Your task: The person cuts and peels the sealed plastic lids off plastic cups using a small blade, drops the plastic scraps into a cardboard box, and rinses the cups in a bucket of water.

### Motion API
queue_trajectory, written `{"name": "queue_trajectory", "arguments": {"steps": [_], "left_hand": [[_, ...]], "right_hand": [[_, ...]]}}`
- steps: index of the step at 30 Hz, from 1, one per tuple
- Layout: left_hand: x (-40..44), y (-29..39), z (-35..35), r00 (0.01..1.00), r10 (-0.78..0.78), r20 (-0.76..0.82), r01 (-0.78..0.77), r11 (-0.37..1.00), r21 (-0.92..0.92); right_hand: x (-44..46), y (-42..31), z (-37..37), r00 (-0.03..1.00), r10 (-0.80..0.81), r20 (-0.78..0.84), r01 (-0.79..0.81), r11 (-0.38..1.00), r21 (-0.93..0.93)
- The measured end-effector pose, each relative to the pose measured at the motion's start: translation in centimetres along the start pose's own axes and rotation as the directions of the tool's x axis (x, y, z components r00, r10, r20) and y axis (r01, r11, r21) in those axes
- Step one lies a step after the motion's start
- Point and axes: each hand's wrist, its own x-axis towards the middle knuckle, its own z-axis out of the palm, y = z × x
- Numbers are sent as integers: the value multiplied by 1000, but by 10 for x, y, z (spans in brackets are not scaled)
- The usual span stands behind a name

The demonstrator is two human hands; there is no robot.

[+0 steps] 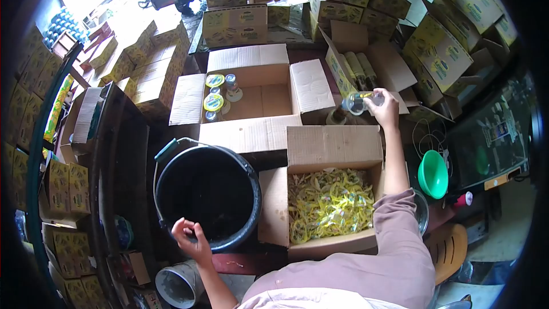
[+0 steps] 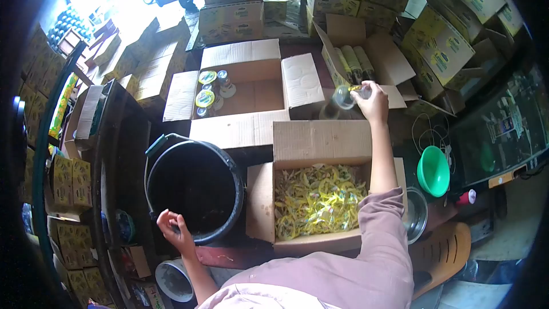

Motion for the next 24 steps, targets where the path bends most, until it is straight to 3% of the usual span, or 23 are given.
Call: {"name": "queue_trajectory", "arguments": {"steps": [4, 6, 7, 9, 17, 20, 23, 24], "left_hand": [[0, 2, 2, 992, -120, -50, 122, 992, 31], [1, 5, 2, 991, -135, -1, 135, 989, 54], [2, 6, 2, 989, -142, 26, 140, 988, 66], [2, 5, 2, 988, -152, 25, 149, 985, 91], [0, 6, 0, 981, -193, 37, 187, 975, 117], [-1, 7, -4, 971, -227, 80, 220, 972, 85], [-4, 1, -6, 985, -171, 35, 167, 981, 95], [-7, -3, -7, 987, -159, 12, 157, 983, 100]], "right_hand": [[23, 41, 57, 972, 13, 236, 10, 996, -94], [23, 51, 82, 910, 74, 407, 5, 982, -190], [22, 56, 94, 827, 157, 540, -22, 969, -247], [2, 66, 124, 856, 76, 512, 48, 973, -224], [4, 66, 135, 817, 110, 566, 55, 962, -266], [-6, 66, 127, 896, -2, 444, 137, 952, -272], [9, 13, 91, 806, 365, 465, 23, 766, -642], [15, 2, 97, 879, 210, 429, 35, 868, -496]]}}
